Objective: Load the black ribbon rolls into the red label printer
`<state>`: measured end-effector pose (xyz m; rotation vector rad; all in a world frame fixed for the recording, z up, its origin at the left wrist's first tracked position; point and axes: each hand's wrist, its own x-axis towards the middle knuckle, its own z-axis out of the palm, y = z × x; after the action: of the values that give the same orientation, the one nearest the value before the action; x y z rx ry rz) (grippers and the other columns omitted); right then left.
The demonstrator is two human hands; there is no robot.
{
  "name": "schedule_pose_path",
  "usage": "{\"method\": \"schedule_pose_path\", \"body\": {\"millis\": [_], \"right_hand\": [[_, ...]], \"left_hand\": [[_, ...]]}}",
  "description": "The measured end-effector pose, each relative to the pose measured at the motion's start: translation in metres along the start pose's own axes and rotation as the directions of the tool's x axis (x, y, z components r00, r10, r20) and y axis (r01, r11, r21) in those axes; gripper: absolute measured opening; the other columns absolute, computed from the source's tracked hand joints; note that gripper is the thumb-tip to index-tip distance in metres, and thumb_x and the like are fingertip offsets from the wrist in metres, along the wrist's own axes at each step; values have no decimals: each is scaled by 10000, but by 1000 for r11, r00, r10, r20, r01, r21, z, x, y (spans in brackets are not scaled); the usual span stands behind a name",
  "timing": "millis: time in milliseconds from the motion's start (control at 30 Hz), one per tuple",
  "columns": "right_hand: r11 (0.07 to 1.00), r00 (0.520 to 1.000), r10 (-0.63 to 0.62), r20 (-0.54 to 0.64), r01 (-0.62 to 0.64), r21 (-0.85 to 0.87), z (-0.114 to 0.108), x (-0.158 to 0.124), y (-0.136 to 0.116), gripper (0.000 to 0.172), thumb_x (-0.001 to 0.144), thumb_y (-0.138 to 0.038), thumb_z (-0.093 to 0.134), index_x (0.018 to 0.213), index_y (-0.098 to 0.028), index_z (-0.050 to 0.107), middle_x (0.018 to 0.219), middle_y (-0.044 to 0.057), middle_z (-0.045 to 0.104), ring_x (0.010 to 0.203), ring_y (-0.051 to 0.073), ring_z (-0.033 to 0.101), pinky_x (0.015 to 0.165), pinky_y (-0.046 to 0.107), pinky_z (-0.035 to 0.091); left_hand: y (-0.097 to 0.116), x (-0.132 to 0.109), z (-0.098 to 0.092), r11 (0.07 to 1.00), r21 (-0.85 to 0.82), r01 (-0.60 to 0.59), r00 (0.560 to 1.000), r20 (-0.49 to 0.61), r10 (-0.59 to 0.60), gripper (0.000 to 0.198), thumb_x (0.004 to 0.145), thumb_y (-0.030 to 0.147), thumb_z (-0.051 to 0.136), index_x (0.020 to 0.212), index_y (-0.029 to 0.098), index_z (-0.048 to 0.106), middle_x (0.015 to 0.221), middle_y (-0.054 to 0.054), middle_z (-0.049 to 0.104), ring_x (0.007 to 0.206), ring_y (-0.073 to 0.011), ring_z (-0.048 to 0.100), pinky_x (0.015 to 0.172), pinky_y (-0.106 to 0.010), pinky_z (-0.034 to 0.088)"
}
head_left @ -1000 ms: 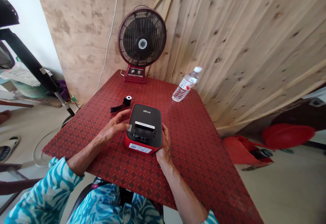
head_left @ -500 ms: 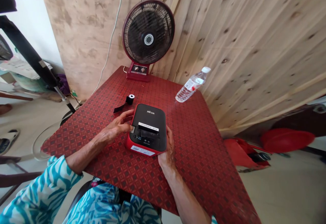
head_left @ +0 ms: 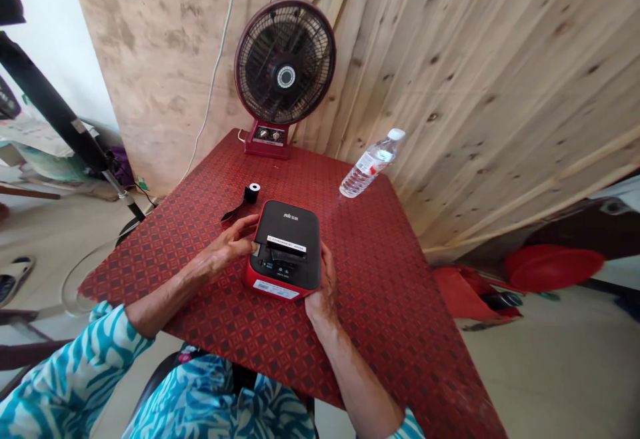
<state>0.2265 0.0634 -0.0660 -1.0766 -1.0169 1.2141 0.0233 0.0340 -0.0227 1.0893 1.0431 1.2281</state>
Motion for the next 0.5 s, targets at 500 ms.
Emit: {"method": "schedule_pose_path", "body": {"millis": [500], "right_hand": [[999,999,-43,17,43,16,0,2,1,453,796,-478,595,1169,-224,633,1150,54,699,1021,216,626,882,364,467]], "left_hand": [[-3,7,-8,997,-63,54,998,20,-53,713,642,279,660,1337,237,504,1402,-90,552,1217,-320,565,954,-444,496]]}}
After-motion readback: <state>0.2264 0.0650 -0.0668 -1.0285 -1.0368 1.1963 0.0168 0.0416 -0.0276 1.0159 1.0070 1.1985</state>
